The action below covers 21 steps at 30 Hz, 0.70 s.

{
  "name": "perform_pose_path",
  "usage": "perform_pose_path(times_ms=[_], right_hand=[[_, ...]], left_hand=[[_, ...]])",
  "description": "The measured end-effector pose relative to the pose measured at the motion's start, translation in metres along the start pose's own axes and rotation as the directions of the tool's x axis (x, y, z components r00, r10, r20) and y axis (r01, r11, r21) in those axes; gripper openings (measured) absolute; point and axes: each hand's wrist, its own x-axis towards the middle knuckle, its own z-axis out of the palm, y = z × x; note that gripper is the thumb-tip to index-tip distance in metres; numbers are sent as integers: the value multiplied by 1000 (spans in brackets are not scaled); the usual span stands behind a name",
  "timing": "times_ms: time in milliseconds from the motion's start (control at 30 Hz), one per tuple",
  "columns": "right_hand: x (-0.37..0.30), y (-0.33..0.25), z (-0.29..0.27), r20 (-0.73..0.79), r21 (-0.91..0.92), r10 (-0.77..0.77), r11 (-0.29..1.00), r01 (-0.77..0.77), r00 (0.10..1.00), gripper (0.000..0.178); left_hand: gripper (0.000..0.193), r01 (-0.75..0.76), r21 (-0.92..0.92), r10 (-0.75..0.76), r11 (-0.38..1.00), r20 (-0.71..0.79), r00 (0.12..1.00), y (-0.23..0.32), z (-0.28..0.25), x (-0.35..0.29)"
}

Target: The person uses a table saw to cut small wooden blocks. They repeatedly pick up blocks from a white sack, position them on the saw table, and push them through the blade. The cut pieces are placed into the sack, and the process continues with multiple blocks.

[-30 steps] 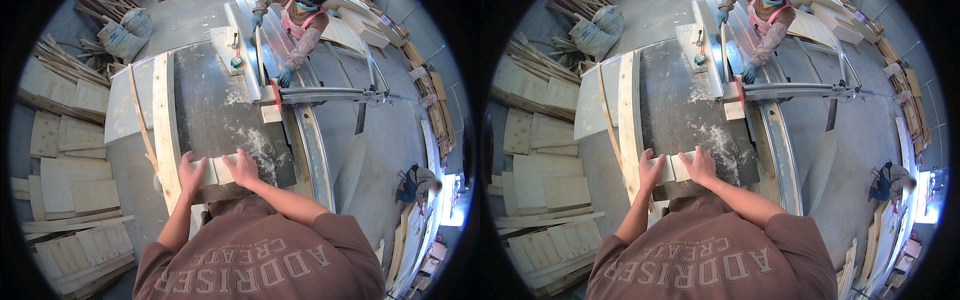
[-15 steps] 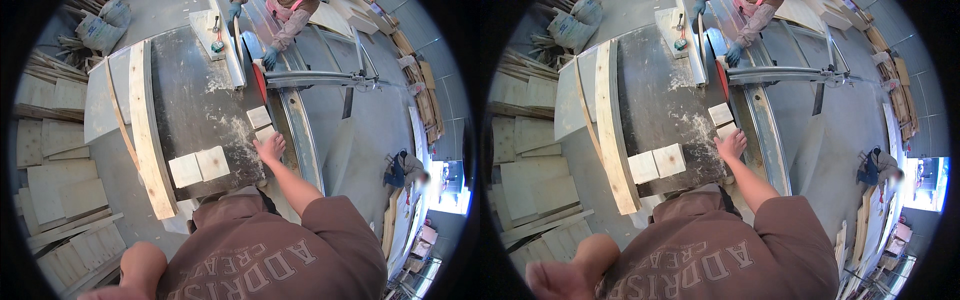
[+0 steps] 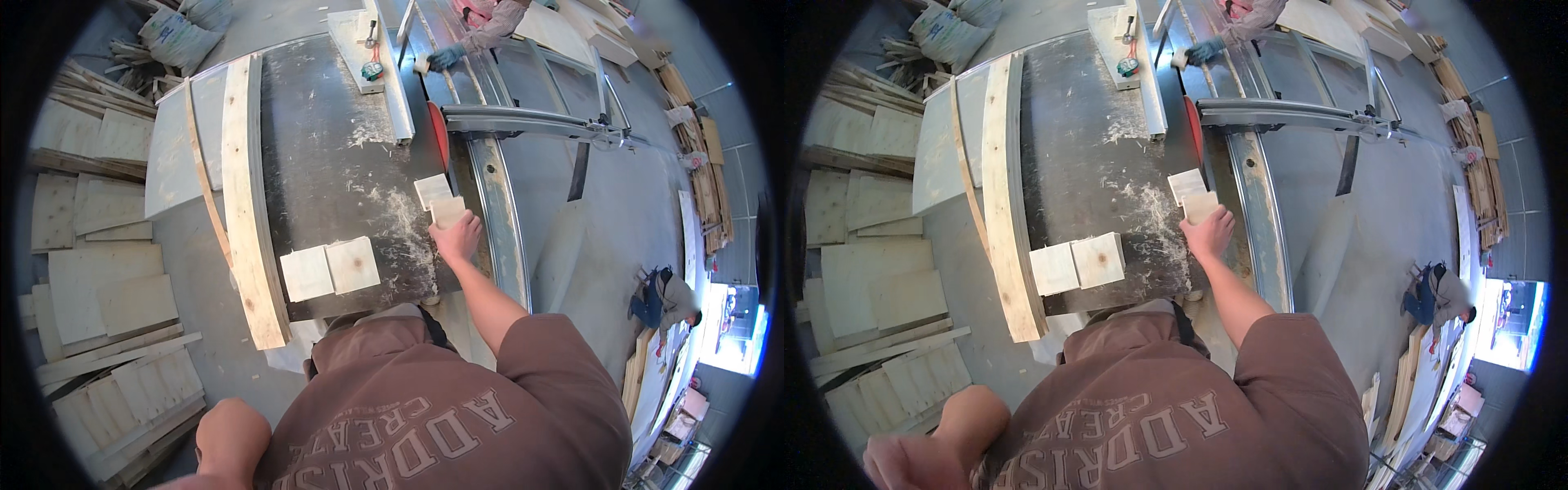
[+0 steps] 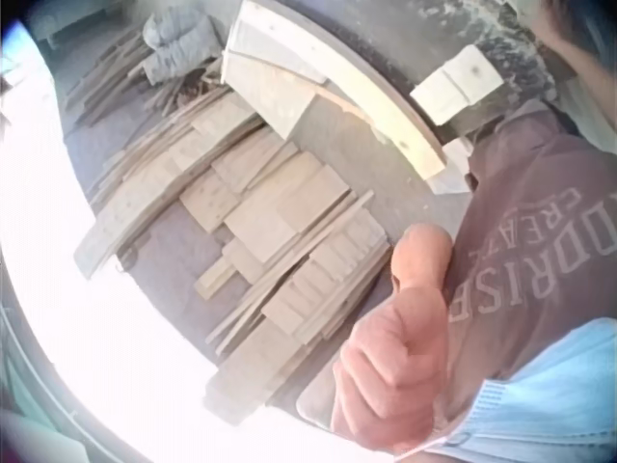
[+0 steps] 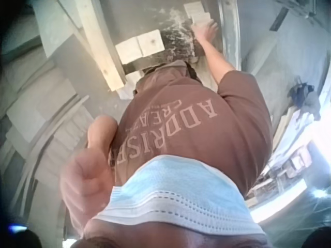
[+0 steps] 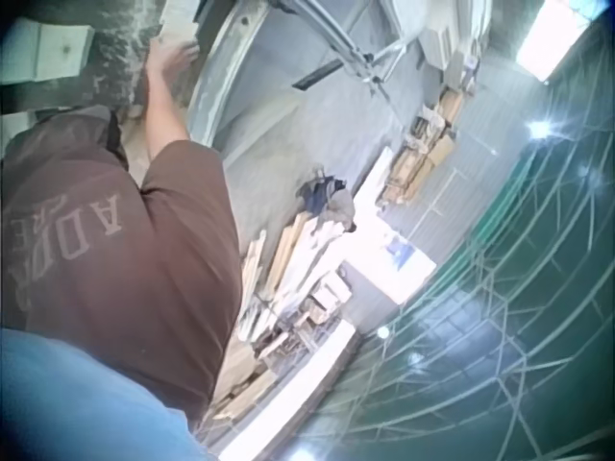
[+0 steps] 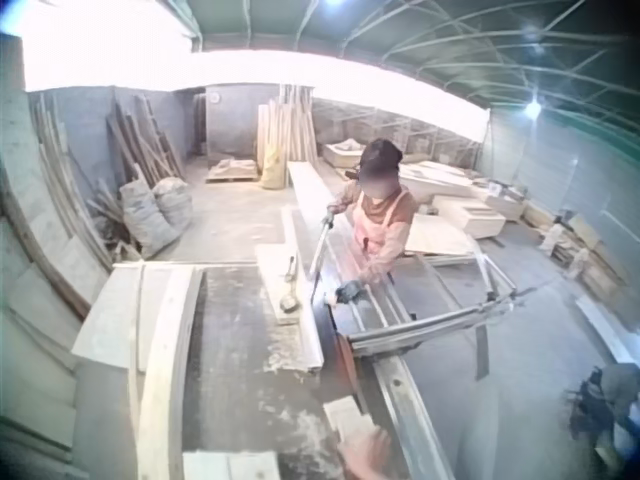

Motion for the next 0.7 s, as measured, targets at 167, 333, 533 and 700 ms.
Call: perform_pose_path(times_ms=[167,333,533,700], right_hand=[[42,-32,12,-14,-10,-24,1000,24,1000,79],[56,-45,35,136,-82,18,997,-7,991,85],[61,-40,37,158,-56,13,998,-4,987,89],[43,-35,9,211,52,-19,999,9,977,89]], left_hand=[[17,485,38,-469,874,-199,860,-54,-1,-41],[8,847,230,-800,479,-283,529,-104,-38,-130],[11,965,179,-862,193,-439,254,-94,-45,-184],[15,795,600,-629,87,-586,511,-118,-96,-226]])
